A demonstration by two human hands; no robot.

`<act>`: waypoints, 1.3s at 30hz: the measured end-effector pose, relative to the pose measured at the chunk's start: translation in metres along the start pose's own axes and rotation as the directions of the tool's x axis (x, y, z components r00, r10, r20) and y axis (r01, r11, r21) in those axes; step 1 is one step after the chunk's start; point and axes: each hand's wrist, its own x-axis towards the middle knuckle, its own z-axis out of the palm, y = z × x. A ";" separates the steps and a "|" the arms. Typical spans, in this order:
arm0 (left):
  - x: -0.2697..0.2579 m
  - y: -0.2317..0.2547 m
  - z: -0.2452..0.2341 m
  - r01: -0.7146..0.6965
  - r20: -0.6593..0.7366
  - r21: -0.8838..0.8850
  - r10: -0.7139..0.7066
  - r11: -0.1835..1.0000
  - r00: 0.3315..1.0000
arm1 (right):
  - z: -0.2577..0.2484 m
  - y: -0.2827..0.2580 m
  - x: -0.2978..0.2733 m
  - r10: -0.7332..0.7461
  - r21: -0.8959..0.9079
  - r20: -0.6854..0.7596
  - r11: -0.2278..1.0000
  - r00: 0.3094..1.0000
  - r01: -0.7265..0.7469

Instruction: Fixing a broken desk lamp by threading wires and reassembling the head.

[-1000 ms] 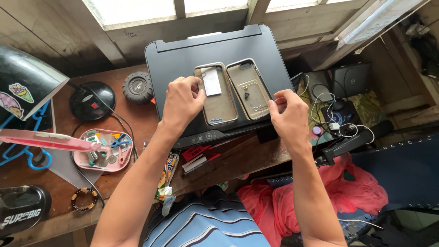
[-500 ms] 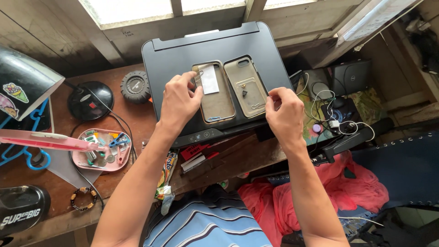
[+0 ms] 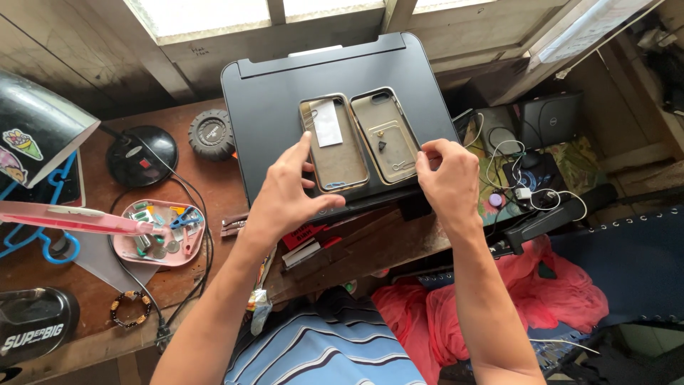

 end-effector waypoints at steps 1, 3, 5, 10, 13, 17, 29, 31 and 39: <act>-0.002 -0.002 0.002 0.001 0.001 -0.001 -0.001 1.000 1.000 | 0.000 0.001 -0.001 0.001 -0.001 0.001 1.000 1.000 -0.001; -0.004 -0.007 0.004 -0.102 0.019 0.009 0.102 0.995 0.995 | 0.002 0.001 0.001 0.005 -0.028 -0.009 1.000 1.000 -0.005; -0.006 -0.009 0.006 -0.096 0.016 0.008 0.096 0.995 0.995 | 0.002 -0.002 -0.001 0.003 -0.028 -0.021 1.000 1.000 -0.003; -0.010 -0.021 0.013 -0.089 -0.010 0.081 0.090 0.993 0.996 | 0.013 0.003 -0.003 -0.055 -0.053 -0.111 0.997 0.992 0.049; -0.009 -0.021 0.015 -0.049 -0.014 0.079 0.050 0.996 0.999 | 0.016 0.002 -0.004 -0.019 -0.010 -0.129 1.000 0.991 0.017; -0.007 -0.023 0.017 -0.062 -0.047 0.061 0.064 0.996 0.997 | 0.019 0.002 -0.002 -0.023 -0.036 -0.159 0.999 0.987 0.017; -0.003 -0.024 0.023 -0.066 -0.051 0.063 0.069 0.996 0.996 | 0.013 0.003 0.003 0.010 -0.029 -0.059 0.999 0.998 -0.012; 0.000 -0.024 0.024 -0.056 -0.047 0.070 0.059 0.996 0.997 | 0.013 0.005 0.006 0.036 -0.002 -0.040 0.999 0.999 -0.037; 0.024 -0.021 0.026 -0.076 -0.047 0.075 0.080 0.994 0.996 | 0.018 0.017 0.029 0.041 -0.034 -0.055 0.999 0.998 -0.042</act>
